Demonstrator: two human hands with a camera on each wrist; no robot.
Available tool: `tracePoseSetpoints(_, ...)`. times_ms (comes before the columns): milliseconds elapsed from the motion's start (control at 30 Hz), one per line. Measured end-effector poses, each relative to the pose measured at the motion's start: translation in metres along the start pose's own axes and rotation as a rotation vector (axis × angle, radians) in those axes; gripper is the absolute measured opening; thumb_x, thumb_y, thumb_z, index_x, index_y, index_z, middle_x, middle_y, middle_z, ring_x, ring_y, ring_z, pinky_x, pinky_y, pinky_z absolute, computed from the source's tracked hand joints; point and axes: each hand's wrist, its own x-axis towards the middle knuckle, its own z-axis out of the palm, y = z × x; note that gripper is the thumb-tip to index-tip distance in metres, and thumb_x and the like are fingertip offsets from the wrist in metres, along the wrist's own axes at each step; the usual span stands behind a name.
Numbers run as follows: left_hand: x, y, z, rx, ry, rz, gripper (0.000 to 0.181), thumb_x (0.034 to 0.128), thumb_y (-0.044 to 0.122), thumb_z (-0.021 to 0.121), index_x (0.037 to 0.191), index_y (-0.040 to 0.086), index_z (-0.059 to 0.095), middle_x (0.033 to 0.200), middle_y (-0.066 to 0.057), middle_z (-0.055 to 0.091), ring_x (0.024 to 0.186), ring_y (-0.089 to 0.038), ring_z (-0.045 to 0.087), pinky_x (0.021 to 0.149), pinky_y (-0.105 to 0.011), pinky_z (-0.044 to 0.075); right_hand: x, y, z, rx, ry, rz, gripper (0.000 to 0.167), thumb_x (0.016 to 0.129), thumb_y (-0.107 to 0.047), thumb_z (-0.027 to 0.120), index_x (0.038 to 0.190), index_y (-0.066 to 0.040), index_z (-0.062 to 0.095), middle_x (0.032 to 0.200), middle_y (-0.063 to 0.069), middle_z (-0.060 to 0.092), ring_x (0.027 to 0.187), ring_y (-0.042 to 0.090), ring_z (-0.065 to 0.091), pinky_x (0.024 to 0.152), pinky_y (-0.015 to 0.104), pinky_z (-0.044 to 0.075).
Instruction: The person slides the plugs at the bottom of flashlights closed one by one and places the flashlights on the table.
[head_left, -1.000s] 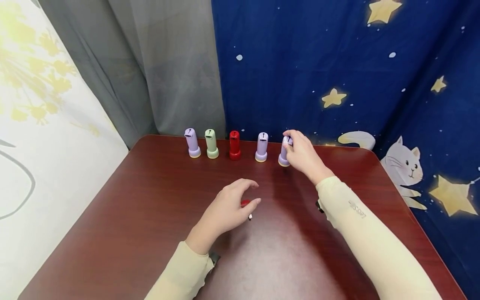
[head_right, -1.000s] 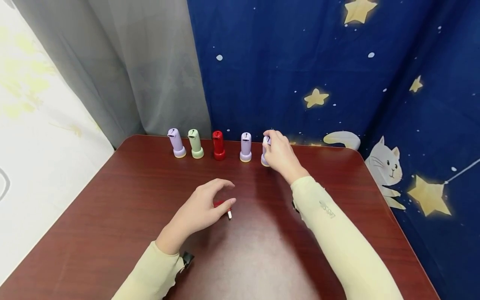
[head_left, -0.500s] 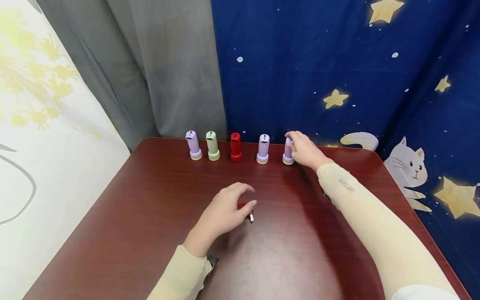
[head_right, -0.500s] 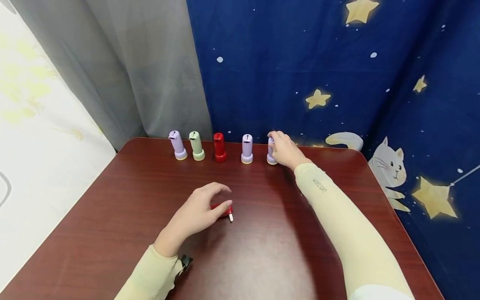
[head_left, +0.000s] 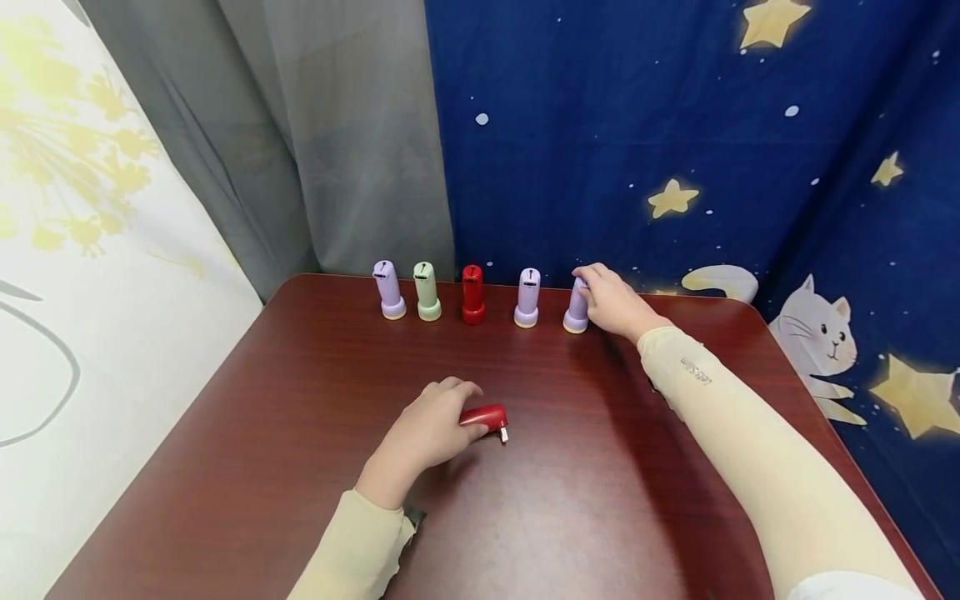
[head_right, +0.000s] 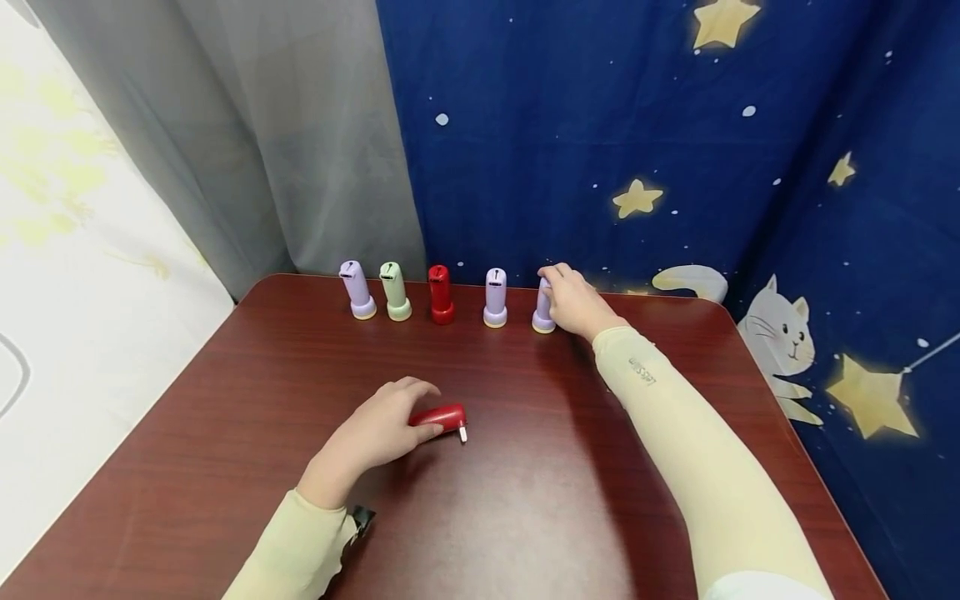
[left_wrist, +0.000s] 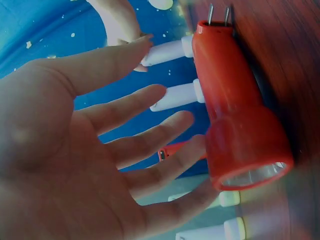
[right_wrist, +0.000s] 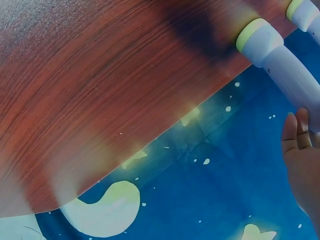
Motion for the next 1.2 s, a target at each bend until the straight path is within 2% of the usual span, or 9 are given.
tracePoseSetpoints(133, -0.002, -0.004, 0.001, 0.031, -0.018, -0.040, 0.053, 0.0877, 0.026, 0.086, 0.137, 0.015, 0.068, 0.131, -0.007, 0.068, 0.114, -0.027, 0.060, 0.089, -0.048, 0.060, 0.001, 0.000, 0.000, -0.008, 0.002, -0.010, 0.042, 0.109, -0.009, 0.048, 0.150, 0.001, 0.051, 0.153, 0.025, 0.052, 0.145, 0.043, 0.050, 0.125, 0.059, 0.040)
tracePoseSetpoints(300, -0.002, -0.011, 0.003, 0.059, -0.015, -0.046, 0.048, 0.0881, 0.019, 0.084, 0.134, 0.015, 0.070, 0.126, -0.007, 0.071, 0.111, -0.028, 0.063, 0.090, -0.052, 0.059, 0.000, -0.002, -0.001, -0.042, -0.005, -0.026, 0.045, 0.109, -0.011, 0.049, 0.152, 0.001, 0.049, 0.157, 0.026, 0.046, 0.140, 0.044, 0.055, 0.120, 0.059, 0.045)
tracePoseSetpoints(467, 0.000, -0.019, 0.004, 0.051, -0.029, -0.053, 0.045, 0.0877, 0.017, 0.084, 0.131, 0.016, 0.071, 0.119, -0.007, 0.073, 0.100, -0.023, 0.063, 0.088, -0.050, 0.058, -0.007, -0.005, -0.006, -0.086, 0.024, 0.001, 0.057, 0.107, -0.023, 0.056, 0.161, -0.012, 0.039, 0.168, 0.020, 0.027, 0.115, 0.044, 0.070, 0.100, 0.060, 0.058)
tracePoseSetpoints(600, 0.002, -0.022, 0.004, 0.039, -0.038, -0.053, 0.042, 0.0884, 0.015, 0.082, 0.129, 0.016, 0.072, 0.114, -0.006, 0.073, 0.096, -0.022, 0.063, 0.088, -0.048, 0.058, -0.011, -0.015, -0.011, -0.072, 0.122, -0.006, 0.059, 0.104, -0.023, 0.058, 0.160, -0.016, 0.041, 0.168, 0.018, 0.027, 0.089, 0.039, 0.073, 0.084, 0.058, 0.061)
tracePoseSetpoints(800, 0.004, -0.023, 0.005, 0.041, -0.051, -0.051, 0.041, 0.0881, 0.008, 0.078, 0.129, 0.013, 0.072, 0.115, -0.008, 0.073, 0.095, -0.022, 0.062, 0.090, -0.046, 0.059, -0.020, -0.048, -0.019, 0.005, 0.236, -0.006, 0.052, 0.104, -0.023, 0.057, 0.154, -0.015, 0.049, 0.165, 0.016, 0.030, 0.067, 0.029, 0.065, 0.073, 0.051, 0.061)
tracePoseSetpoints(967, 0.009, -0.020, 0.012, 0.112, -0.050, -0.031, 0.044, 0.0895, 0.019, 0.081, 0.131, 0.010, 0.071, 0.116, -0.009, 0.074, 0.097, -0.023, 0.064, 0.089, -0.046, 0.060, -0.031, -0.083, -0.026, 0.075, 0.308, -0.066, 0.045, 0.103, -0.018, 0.059, 0.148, -0.016, 0.056, 0.161, 0.013, 0.036, 0.059, 0.023, 0.056, 0.063, 0.040, 0.053)
tracePoseSetpoints(1100, 0.017, -0.013, 0.017, 0.196, -0.046, 0.016, 0.049, 0.0919, 0.029, 0.079, 0.135, 0.009, 0.070, 0.119, -0.011, 0.073, 0.105, -0.028, 0.066, 0.090, -0.050, 0.061, -0.051, -0.117, -0.030, 0.156, 0.314, -0.134, 0.041, 0.102, -0.015, 0.060, 0.143, -0.015, 0.061, 0.157, 0.010, 0.041, 0.060, 0.016, 0.053, 0.064, 0.033, 0.049)
tracePoseSetpoints(1200, 0.024, -0.008, 0.017, 0.247, -0.048, 0.046, 0.043, 0.0938, 0.030, 0.076, 0.131, 0.010, 0.071, 0.114, -0.010, 0.071, 0.105, -0.031, 0.066, 0.087, -0.052, 0.061, -0.072, -0.143, -0.031, 0.191, 0.283, -0.189, 0.038, 0.101, -0.016, 0.062, 0.140, -0.014, 0.063, 0.154, 0.008, 0.046, 0.064, 0.013, 0.055, 0.067, 0.031, 0.052)
